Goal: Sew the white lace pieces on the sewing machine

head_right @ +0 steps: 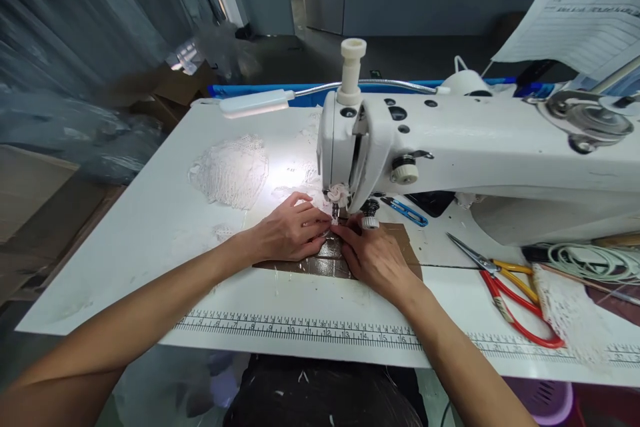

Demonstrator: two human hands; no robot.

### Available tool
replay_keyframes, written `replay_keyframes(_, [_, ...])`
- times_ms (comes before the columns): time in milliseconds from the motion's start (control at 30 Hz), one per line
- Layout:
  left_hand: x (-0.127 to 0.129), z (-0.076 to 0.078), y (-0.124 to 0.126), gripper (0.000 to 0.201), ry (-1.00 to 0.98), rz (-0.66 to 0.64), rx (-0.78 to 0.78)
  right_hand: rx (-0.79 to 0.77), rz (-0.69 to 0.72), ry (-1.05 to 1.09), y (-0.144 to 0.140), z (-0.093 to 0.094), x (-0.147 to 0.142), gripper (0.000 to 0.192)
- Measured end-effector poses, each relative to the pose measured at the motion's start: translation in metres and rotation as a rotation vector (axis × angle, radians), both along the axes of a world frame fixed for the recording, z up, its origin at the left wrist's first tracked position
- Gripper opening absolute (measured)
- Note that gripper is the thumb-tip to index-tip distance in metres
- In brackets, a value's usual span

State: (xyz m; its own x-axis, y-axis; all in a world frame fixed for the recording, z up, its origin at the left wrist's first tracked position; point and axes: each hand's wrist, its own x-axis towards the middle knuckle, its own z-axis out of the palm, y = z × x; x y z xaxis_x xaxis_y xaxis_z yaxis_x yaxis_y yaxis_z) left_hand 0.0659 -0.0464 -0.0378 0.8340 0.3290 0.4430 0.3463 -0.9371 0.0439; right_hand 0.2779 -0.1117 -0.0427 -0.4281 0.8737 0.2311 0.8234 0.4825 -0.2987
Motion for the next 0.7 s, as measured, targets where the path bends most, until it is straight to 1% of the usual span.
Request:
replay_keyframes(200, [-0.002,-0.001,0.002,0.02,0.04,0.032,-0.003,0.001,-0.054,-0.075,-0.001,-0.001,-0.006,0.039])
replay_keyframes(400, [-0.003,0.0,0.006,0.026,0.088,0.047,-0.041,0.041,-0.088,-0.155,0.003,-0.003,-0.013,0.039])
replay_keyframes(500, [-0.003,0.002,0.007,0.027,0.111,0.065,-0.052,0.026,-0.116,-0.17,0.003,-0.004,-0.015,0.037])
replay_keyframes(600, [-0.002,0.003,0.008,0.03,0.131,0.082,-0.037,-0.012,-0.103,-0.086,0.002,-0.001,-0.01,0.037])
replay_keyframes(700, [-0.002,0.003,0.01,0.033,0.135,0.078,-0.028,-0.103,-0.116,0.136,0.005,0.006,0.003,0.033])
